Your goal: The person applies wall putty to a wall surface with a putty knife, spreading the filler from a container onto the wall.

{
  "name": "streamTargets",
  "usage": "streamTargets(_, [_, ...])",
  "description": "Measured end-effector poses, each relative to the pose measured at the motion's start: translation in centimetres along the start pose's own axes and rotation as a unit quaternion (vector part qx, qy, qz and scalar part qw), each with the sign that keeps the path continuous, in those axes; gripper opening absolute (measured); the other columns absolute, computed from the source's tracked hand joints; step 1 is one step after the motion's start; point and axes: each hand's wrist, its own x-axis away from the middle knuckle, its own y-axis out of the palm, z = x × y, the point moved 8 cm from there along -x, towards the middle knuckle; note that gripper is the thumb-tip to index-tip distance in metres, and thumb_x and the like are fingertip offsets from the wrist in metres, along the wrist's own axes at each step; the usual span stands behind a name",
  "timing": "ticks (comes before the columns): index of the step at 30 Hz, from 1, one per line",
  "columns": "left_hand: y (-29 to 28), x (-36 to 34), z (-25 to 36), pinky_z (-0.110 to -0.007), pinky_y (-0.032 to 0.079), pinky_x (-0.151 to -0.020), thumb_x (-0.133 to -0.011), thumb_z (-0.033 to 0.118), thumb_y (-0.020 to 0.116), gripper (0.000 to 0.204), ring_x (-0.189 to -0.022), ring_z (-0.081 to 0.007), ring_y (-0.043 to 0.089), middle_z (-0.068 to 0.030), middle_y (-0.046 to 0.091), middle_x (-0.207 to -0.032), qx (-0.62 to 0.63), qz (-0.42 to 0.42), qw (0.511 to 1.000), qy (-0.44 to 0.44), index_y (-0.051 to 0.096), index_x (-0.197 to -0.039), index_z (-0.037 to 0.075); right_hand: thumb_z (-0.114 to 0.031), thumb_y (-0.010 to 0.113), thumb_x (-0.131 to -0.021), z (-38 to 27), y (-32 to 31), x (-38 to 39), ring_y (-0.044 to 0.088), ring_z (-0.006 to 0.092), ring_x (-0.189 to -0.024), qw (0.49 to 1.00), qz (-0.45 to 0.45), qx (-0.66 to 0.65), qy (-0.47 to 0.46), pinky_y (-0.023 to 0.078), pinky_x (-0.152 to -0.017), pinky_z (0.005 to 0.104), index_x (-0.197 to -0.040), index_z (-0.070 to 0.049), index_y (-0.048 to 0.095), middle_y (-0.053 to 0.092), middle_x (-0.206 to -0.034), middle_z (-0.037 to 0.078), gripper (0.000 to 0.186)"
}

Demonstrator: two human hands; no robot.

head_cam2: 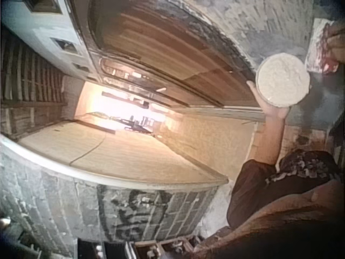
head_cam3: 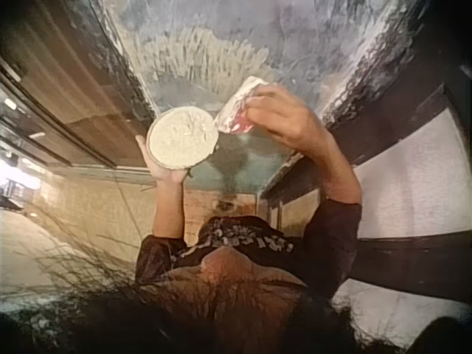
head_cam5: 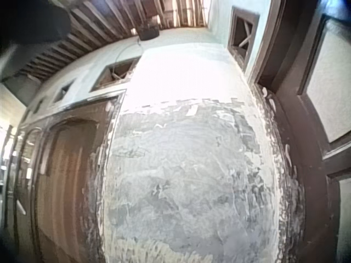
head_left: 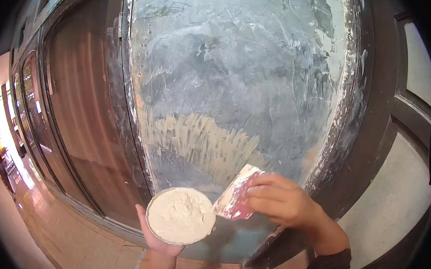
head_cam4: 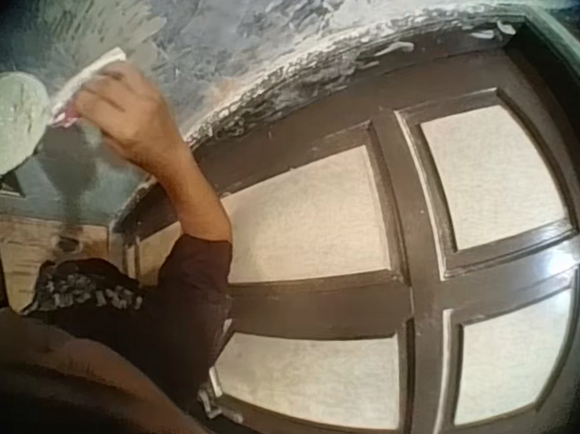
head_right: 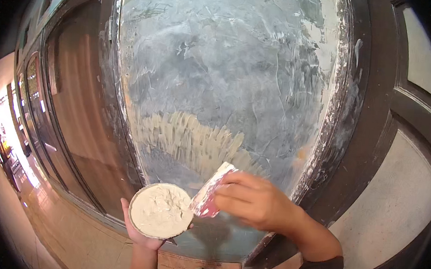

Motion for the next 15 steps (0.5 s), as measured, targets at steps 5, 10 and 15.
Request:
streamTargets(5, [1.3, -0.2, 0.6, -0.069, 0.04, -0.113, -0.101, 0.079, 0.028, 0.093, -0.139, -0.0483, 0.05, -0.0208, 0.048, -0.159, 0.06, -0.034, 0.998, -0.014, 0.047, -0.155, 0.006, -0.013, 0.068, -0.085, -1.5, 0.7, -1.4, 0.067, 0.0284, -0.113, 0.998, -0.063, 0.015, -0.026, 0.058, -0.09, 0.038, -0.11, -0.008, 0.071, 0.071, -0.112, 0.005, 0.025])
streamTargets(10, [1.5, -0.5, 1.1, -0.065, 0.041, -0.115, -0.102, 0.079, 0.026, 0.093, -0.142, -0.0458, 0.048, -0.0205, 0.047, -0.16, 0.079, -0.058, 0.995, -0.023, 0.046, -0.156, 0.006, -0.013, 0.065, -0.087, -2.0, 1.0, -2.9, 0.066, 0.0279, -0.115, 0.995, -0.098, -0.003, -0.032, 0.057, -0.092, 0.0383, -0.113, -0.01, 0.07, 0.07, -0.114, 0.004, 0.026])
streamTargets(15, [0.8, -1.1, 2.3, -0.064, 0.04, -0.117, -0.101, 0.079, 0.025, 0.094, -0.143, -0.0445, 0.048, -0.0193, 0.047, -0.16, 0.007, -0.043, 0.999, -0.011, 0.045, -0.156, 0.006, -0.013, 0.063, -0.089, -2.2, 2.5, -3.7, 0.065, 0.0271, -0.118, 0.992, -0.125, -0.023, -0.028, 0.055, -0.095, 0.0381, -0.114, -0.011, 0.07, 0.069, -0.116, 0.003, 0.026])
